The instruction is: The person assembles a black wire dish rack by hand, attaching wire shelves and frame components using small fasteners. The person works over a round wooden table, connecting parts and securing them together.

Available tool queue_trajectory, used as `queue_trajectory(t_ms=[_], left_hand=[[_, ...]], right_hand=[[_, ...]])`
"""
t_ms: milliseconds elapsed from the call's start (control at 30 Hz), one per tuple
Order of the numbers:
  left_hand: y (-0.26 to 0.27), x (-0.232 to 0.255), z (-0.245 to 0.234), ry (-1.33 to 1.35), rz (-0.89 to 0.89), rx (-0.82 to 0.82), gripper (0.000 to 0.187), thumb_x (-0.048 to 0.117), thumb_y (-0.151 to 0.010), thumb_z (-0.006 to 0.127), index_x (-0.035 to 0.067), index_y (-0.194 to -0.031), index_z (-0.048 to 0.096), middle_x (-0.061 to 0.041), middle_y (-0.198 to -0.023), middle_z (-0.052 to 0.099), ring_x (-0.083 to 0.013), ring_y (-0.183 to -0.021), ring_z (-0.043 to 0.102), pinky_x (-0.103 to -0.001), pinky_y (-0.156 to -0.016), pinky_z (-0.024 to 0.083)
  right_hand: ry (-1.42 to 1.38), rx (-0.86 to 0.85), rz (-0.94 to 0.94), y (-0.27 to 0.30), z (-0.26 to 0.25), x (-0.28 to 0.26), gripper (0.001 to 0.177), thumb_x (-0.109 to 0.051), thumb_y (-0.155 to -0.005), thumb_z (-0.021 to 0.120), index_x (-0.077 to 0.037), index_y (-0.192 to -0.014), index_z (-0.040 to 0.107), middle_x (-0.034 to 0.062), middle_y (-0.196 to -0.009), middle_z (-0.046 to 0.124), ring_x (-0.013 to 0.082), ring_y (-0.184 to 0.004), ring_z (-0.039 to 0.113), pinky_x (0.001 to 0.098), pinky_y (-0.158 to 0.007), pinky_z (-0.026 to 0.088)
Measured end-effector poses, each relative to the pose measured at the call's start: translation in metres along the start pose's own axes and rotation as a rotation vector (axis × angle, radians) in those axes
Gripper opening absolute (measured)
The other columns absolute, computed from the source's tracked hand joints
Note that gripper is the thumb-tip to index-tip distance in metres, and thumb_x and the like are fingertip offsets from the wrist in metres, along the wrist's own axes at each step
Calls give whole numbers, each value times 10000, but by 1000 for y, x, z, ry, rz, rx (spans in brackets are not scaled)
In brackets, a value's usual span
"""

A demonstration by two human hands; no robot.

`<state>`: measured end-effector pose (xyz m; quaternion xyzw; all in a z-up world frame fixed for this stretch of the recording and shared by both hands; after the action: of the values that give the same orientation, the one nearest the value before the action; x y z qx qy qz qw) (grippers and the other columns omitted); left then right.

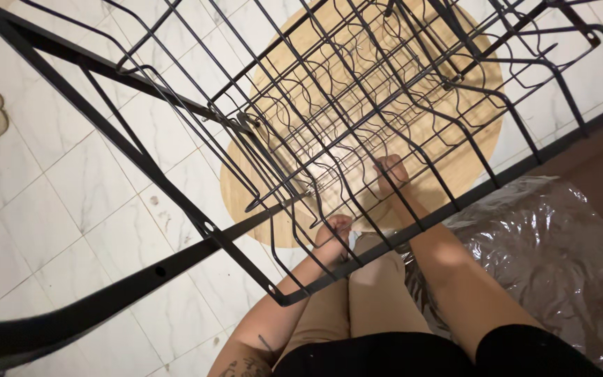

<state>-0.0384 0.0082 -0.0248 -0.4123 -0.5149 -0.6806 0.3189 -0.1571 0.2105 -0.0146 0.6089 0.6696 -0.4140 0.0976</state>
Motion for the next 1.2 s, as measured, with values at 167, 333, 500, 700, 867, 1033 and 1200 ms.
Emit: queue_trajectory(t_ms=[167,333,500,700,867,1033,1200], left_hand=[[-3,-15,-3,53,-129,38,218,-34,-920,574,10,-1128,618,-28,-801,636,-119,-638,578,-275,-546,462],[-7,-15,-1,-102,-119,90,95,37,-993,630,6,-1082,644,3,-734,604,-80,-579,538,-277,-508,439],[-2,-2,-1,-196,-7,40,256,-97,-872,557,-5,-1082,671,-46,-913,652,-115,-815,603,-266,-707,513],[0,21,1,-51,239,44,150,-81,-897,593,-8,-1028,601,-77,-1104,689,-158,-984,657,-279,-870,558],[10,9,-7,-176,-142,111,103,11,-1000,612,-35,-1075,666,-91,-920,633,-174,-826,577,-304,-711,472],[25,50,-9,30,51,26,185,50,-950,568,-12,-1090,672,-15,-898,678,-99,-816,626,-232,-716,508],[58,65,-27,-416,-110,-26,208,23,-945,572,-4,-1098,709,-55,-883,692,-129,-787,622,-254,-680,490]], right_hand=[[20,-46,22,1,5,9,142,-33,-847,774,-12,-969,704,185,-877,636,366,-850,622,434,-722,512],[20,-52,45,11,7,22,154,-38,-846,772,-4,-979,700,193,-888,639,373,-856,622,440,-726,515],[15,-53,28,16,7,20,167,-42,-846,770,3,-988,695,202,-898,642,380,-861,622,445,-729,517],[-29,-69,137,17,3,18,193,-53,-840,768,20,-1003,696,226,-916,646,384,-855,628,444,-718,523],[-41,-122,223,25,-22,17,146,-93,-893,708,16,-990,695,229,-906,652,380,-848,635,440,-737,522],[-151,-245,441,33,-60,13,162,-146,-940,646,7,-966,693,227,-876,659,377,-826,641,438,-744,514],[4,-160,393,26,-112,-33,209,-166,-960,598,11,-1002,701,232,-904,670,394,-847,635,439,-759,507]])
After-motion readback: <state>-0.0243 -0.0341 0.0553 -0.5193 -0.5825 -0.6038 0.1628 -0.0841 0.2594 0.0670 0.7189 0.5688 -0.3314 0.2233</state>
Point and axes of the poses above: each hand's wrist, its own y-axis away from the middle knuckle, its own z-axis out of the palm, x = y × z, the point moved 5 cm from there along -y, towards the middle knuckle
